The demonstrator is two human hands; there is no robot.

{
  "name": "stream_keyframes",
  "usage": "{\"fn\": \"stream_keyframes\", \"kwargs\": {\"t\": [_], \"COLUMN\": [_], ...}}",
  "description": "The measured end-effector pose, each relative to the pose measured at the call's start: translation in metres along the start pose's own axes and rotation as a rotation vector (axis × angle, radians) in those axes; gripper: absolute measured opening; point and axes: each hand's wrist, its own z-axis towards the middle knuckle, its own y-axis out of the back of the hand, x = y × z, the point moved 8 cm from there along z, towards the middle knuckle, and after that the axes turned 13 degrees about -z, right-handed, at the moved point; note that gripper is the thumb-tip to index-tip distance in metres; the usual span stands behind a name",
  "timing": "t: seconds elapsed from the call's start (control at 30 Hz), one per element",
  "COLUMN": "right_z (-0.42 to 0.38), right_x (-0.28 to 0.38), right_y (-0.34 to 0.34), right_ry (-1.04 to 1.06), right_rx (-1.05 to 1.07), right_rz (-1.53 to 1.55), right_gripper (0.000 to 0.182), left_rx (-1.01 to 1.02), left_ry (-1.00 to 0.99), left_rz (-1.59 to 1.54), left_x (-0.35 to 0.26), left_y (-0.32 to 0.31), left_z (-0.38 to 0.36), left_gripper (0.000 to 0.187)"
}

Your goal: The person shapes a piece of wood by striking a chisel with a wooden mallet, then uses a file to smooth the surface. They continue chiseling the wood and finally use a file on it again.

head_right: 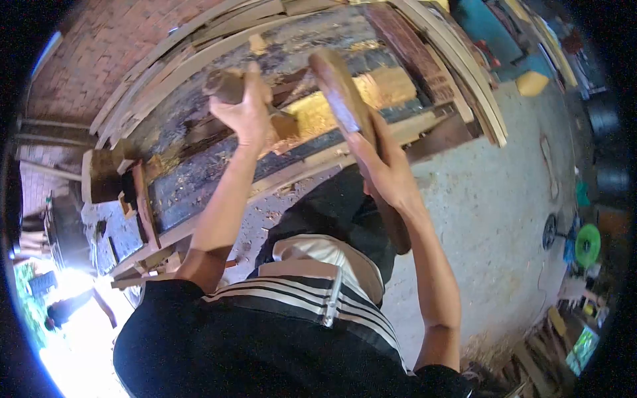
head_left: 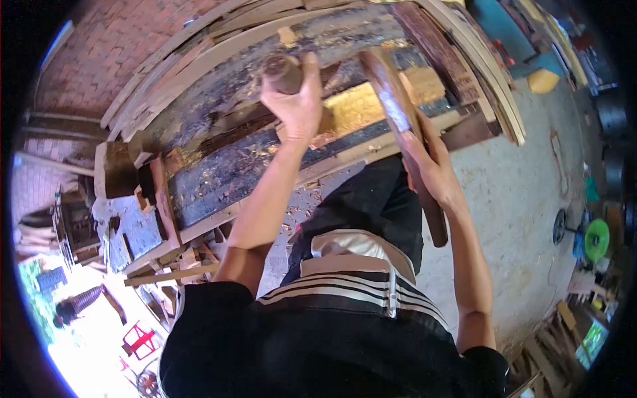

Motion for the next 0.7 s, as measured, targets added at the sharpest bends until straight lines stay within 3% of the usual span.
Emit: {"fn": "stream_keyframes", "kwargs": {"t": [0.1, 0.23, 0.27, 0.33, 0.37, 0.4, 0.43, 0.47, 0.5, 0.53, 0.6, 0.63, 0.67, 0.7], "right_z": [-0.003, -0.018, -0.012, -0.029, -0.023, -0.016, -0.009, -0.012, -0.004, 0.003, 0.008, 0.008, 0.003, 0.002], "right_x": [0.033, 0.144, 0.167, 0.232, 0.223, 0.212, 0.199, 0.199, 0.184, 0.167, 0.144, 0.143, 0.139, 0.139], "right_y": [0.01, 0.029, 0.02, 0.026, 0.031, 0.017, -0.002, -0.001, -0.008, -0.013, -0.014, -0.005, 0.008, 0.011], "right_ry": [0.072, 0.492, 0.489, 1.02, 1.026, 1.043, 1.019, 1.018, 0.818, 0.613, 0.662, 0.814, 0.96, 0.958], "right_rx": [-0.062, -0.073, -0.073, -0.47, -0.468, -0.356, -0.233, -0.235, -0.091, 0.056, -0.016, -0.191, -0.366, -0.378], "right_rz": [-0.011, 0.022, 0.027, 0.22, 0.22, -0.256, -0.732, -0.737, -0.847, -0.947, -0.835, -0.706, -0.569, -0.526], "right_gripper": [0.079, 0.068, 0.068, 0.077, 0.077, 0.071, 0.067, 0.067, 0.066, 0.066, 0.066, 0.069, 0.072, 0.07], "left_rx": [0.005, 0.045, 0.048, 0.124, 0.115, 0.134, 0.016, -0.103, -0.02, -0.023, -0.058, -0.083, -0.126, -0.194], "left_ry": [-0.025, 0.121, 0.123, 0.054, -0.152, -0.141, 0.056, 0.257, -0.01, -0.008, -0.029, 0.224, 0.229, 0.173], "left_rz": [0.091, 0.023, 0.027, 0.078, 0.192, 0.222, -0.157, -0.534, -0.049, -0.053, -0.023, -0.117, -0.123, -0.106], "left_x": [0.001, 0.007, 0.001, -0.015, -0.032, -0.028, 0.01, 0.049, 0.022, 0.018, -0.002, -0.002, -0.005, -0.008], "left_y": [-0.001, -0.009, -0.012, -0.026, -0.03, -0.027, -0.001, 0.016, 0.014, 0.013, 0.015, 0.012, 0.017, 0.027], "left_z": [0.006, 0.0, -0.003, -0.003, -0.003, -0.007, -0.009, -0.014, -0.012, -0.01, 0.0, 0.001, 0.006, 0.012], "left_gripper": [0.021, 0.02, 0.02, 0.021, 0.024, 0.027, 0.028, 0.028, 0.026, 0.026, 0.022, 0.018, 0.018, 0.019]}}
